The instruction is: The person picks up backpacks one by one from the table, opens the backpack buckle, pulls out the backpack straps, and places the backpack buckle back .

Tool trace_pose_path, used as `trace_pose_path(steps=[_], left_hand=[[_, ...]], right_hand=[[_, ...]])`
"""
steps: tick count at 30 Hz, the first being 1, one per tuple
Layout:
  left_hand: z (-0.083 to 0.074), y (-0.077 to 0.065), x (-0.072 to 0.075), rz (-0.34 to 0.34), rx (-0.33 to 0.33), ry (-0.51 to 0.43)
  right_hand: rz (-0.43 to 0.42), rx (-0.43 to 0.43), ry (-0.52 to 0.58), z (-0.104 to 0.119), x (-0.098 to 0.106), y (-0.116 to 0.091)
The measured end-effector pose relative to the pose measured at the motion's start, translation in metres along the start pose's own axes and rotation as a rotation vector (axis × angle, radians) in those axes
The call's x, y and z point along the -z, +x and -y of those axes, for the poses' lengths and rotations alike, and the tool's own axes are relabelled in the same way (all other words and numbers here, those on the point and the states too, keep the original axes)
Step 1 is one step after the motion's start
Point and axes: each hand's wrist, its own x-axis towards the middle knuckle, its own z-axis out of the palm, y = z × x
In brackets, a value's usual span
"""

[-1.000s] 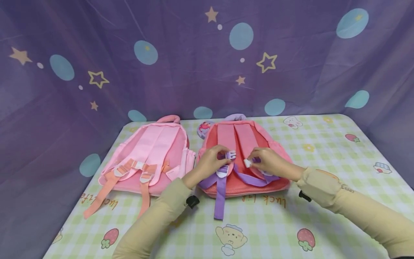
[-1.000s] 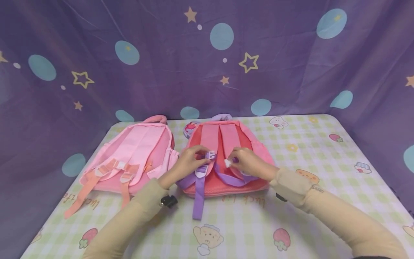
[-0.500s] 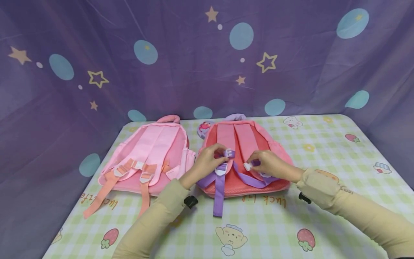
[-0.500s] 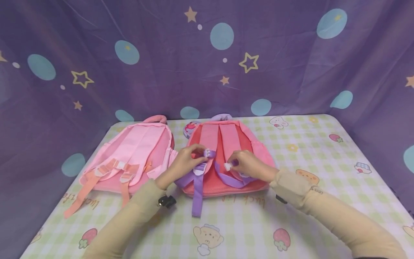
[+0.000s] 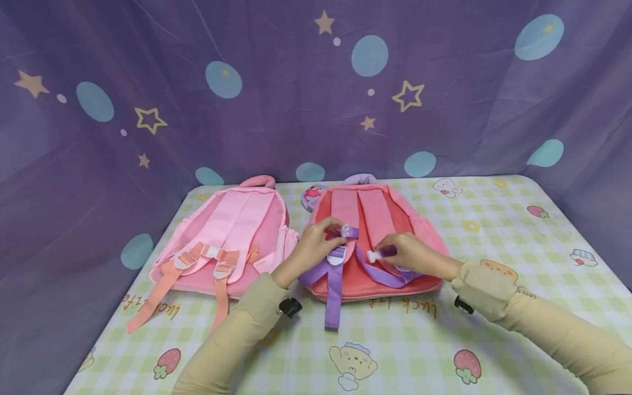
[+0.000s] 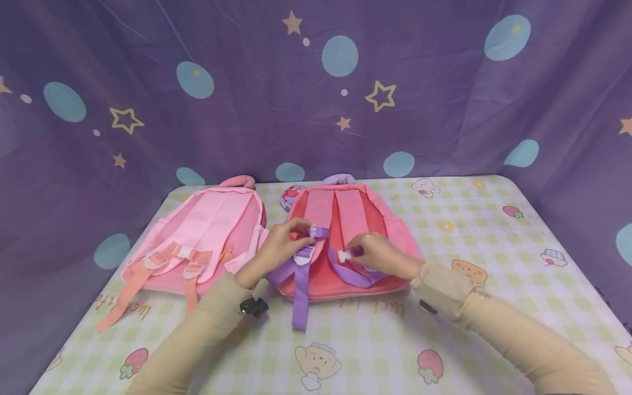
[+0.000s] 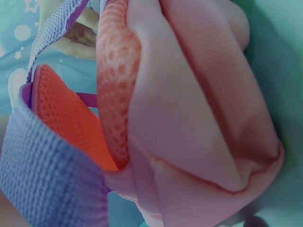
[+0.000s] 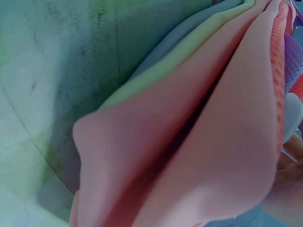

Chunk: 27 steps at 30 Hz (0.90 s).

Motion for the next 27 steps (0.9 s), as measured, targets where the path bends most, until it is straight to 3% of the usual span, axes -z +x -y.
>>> trace_pose_path(steps=[13,27], left_hand=[[0.0,0.001,0.001,0.004,-0.025,-0.001],[-0.001,0.0,-0.001,0.013,-0.026,0.035]], right_hand=[[-0.03,-0.037,0.096,0.01,0.019,0.009],[-0.021,-0.043,0.153,0.019,0.025,0.028]])
